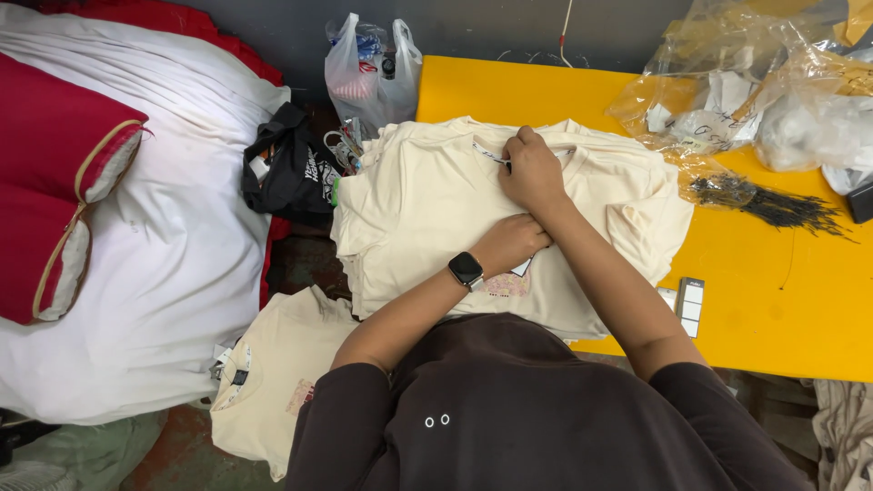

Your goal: The person is attaching brand tags and stickers to t-shirts and then folding them on a work table.

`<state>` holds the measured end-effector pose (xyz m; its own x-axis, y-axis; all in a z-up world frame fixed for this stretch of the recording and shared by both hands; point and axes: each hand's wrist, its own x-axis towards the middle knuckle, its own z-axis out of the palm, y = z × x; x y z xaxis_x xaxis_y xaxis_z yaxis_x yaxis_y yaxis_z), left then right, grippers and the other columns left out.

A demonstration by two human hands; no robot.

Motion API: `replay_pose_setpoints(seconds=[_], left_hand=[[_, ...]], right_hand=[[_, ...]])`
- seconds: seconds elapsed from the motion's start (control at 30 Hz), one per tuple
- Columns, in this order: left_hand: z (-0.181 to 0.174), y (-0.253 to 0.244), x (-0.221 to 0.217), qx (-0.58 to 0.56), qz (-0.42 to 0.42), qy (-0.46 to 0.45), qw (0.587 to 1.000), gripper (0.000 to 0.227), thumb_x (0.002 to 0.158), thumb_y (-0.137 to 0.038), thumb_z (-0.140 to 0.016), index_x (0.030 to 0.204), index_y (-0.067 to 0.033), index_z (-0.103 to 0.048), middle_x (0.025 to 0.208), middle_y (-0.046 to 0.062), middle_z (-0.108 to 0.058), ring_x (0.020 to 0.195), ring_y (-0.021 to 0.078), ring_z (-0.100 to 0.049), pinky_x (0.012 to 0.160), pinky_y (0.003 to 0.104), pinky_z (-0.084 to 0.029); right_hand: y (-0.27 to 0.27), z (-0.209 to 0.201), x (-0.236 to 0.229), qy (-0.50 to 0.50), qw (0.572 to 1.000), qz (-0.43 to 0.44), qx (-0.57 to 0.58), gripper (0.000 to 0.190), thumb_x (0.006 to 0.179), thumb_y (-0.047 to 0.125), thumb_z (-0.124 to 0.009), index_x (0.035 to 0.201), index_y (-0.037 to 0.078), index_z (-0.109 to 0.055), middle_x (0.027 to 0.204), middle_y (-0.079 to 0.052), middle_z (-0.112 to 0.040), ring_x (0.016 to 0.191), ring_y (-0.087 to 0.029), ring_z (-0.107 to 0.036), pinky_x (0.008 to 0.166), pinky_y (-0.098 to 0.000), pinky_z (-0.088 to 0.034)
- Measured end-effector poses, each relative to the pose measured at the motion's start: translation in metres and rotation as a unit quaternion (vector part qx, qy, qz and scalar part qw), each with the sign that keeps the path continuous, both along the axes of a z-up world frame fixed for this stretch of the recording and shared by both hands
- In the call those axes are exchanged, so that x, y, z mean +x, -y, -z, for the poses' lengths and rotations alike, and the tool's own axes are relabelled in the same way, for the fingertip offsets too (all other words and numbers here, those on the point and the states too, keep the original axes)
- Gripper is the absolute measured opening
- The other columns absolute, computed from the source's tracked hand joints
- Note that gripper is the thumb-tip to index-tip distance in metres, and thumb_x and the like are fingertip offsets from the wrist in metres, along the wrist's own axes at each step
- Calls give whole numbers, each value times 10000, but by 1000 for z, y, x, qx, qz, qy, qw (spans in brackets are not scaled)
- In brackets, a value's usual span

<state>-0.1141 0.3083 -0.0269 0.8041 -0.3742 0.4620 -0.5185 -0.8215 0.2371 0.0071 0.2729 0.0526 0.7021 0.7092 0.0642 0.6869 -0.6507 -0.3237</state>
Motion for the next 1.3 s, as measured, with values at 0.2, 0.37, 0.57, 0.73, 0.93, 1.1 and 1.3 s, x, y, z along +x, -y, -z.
replay_pose_setpoints(seconds=[0.2,0.37,0.57,0.73,0.93,1.1,1.3], left_hand=[[-20,-10,-5,-113,1,-52,992,133,994,-133,-567,956,-185,-684,905,-8,-660,1003,204,-667,899,334,-546],[-2,-43,11,-627,-79,-183,753,110,936,-157,-782,1038,-121,-758,919,27,-756,902,103,-716,816,242,-586],[-16,-68,16,-748,-113,-202,622,128,951,-103,-750,1048,-29,-712,905,82,-735,855,153,-771,767,202,-633],[-16,-68,17,-754,-126,-208,610,119,960,-107,-737,1051,-36,-706,907,85,-754,841,140,-774,751,177,-629],[-18,-66,19,-755,-138,-207,606,116,944,-109,-756,1028,-42,-712,887,90,-756,806,129,-772,725,167,-628],[-17,-65,19,-754,-141,-203,609,137,929,-109,-774,1026,-36,-711,882,92,-754,791,125,-769,710,159,-625],[0,-63,23,-732,-156,-198,633,139,912,-116,-793,1013,-55,-720,870,73,-747,785,116,-761,692,166,-615]], right_hand=[[7,5,11,5,998,-49,27,89,869,127,-762,902,94,-686,953,-52,-586,971,-290,-644,780,-417,-569],[23,4,22,-284,901,-22,326,106,908,66,-777,1014,69,-782,885,-91,-736,904,-131,-639,873,-309,-524],[35,0,13,-111,928,-117,336,65,924,39,-783,980,68,-799,930,-87,-723,940,-274,-631,896,-382,-510],[43,-2,2,9,942,-122,312,43,967,66,-750,980,87,-785,940,-67,-701,962,-277,-580,903,-400,-495],[42,5,-2,98,946,-129,280,74,952,53,-737,976,117,-764,935,-35,-676,955,-273,-577,839,-400,-472],[40,1,-6,125,948,-125,263,120,918,21,-731,973,124,-760,933,-32,-670,955,-271,-579,818,-398,-457],[38,-12,-13,211,944,-135,216,120,957,40,-671,941,137,-740,913,-22,-644,946,-255,-570,780,-377,-435]])
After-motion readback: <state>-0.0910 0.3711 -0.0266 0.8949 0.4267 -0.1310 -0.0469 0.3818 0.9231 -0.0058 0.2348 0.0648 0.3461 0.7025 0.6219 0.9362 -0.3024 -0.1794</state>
